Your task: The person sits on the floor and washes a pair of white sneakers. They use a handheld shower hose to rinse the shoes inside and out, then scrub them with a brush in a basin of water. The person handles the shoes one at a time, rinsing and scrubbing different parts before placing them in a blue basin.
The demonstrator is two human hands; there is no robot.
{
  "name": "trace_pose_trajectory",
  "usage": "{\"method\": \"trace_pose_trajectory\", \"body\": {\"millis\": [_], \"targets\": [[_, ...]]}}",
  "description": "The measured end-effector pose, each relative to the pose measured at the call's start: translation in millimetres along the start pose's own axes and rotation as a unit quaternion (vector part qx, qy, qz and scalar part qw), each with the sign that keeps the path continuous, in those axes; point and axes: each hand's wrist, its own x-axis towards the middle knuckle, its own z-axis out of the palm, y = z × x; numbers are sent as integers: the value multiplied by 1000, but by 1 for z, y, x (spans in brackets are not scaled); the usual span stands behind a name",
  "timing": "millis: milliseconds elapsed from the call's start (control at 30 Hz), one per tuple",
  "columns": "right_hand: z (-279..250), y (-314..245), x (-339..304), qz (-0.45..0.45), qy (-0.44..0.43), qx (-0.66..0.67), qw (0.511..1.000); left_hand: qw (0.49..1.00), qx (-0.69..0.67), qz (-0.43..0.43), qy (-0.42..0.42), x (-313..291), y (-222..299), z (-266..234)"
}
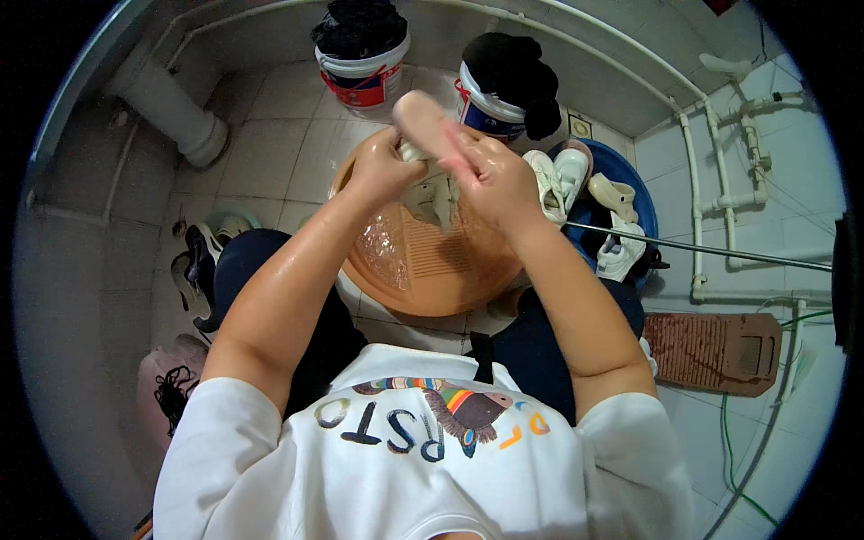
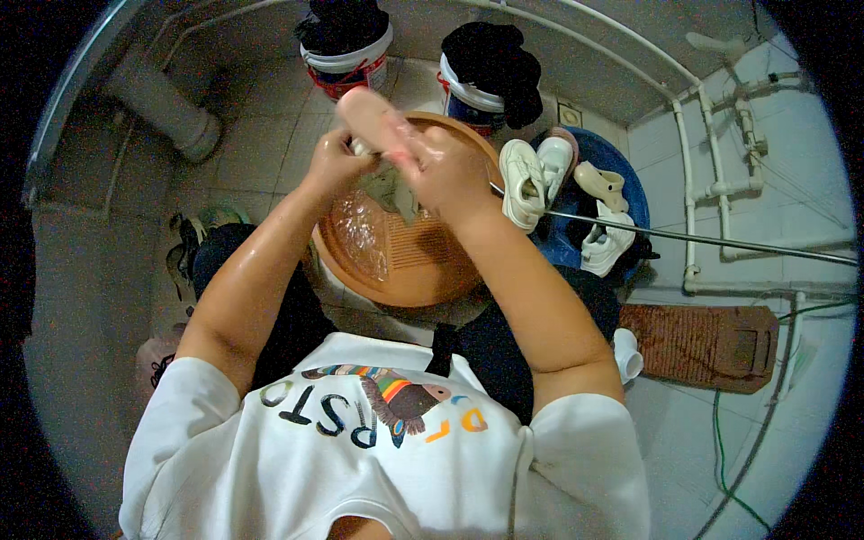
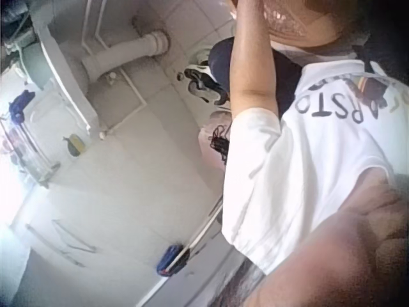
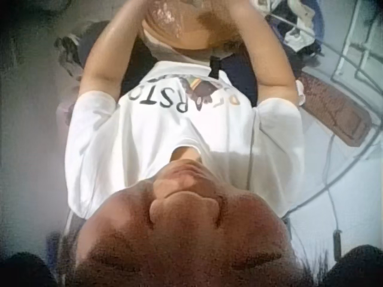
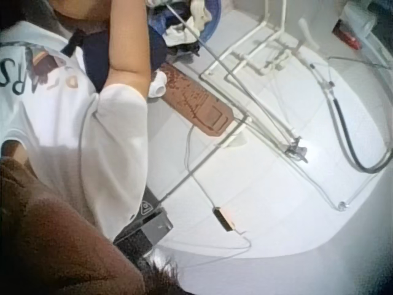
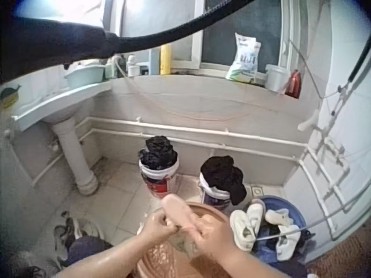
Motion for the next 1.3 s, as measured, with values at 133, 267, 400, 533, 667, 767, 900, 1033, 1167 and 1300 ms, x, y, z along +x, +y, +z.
{"method": "trace_pose_trajectory", "body": {"millis": [133, 267, 400, 533, 667, 767, 900, 1033, 1167, 1300], "targets": [[2, 50, 7, 155, 19, 19, 988, 994, -78, 79, 26, 7, -8, -1], [0, -6, -1, 58, 0, 39, 998, 989, -114, 43, 79, 6, -8, -4], [0, 42, 8, 233, -43, -30, 971, 959, -278, -3, 52, 5, -5, -3], [2, 3, 5, 92, 9, 104, 990, 960, -277, 14, 33, 7, -15, -8], [6, 40, 2, 244, -65, 60, 966, 941, -334, -6, 52, 2, -5, -3], [34, 95, -12, 386, -31, 237, 891, 929, -367, 39, 42, 4, -2, -11], [30, 99, -9, 540, -67, 440, 714, 895, -437, 85, -23, -1, 9, -20], [55, 142, -21, 485, -153, 622, 596, 903, -404, 92, -115, 3, -6, -18], [20, 127, -11, 400, -8, 581, 709, 874, -391, -184, -221, 9, -33, -26], [-20, 85, 4, 280, 56, 498, 819, 911, -178, -214, -303, -16, -24, 7]]}}
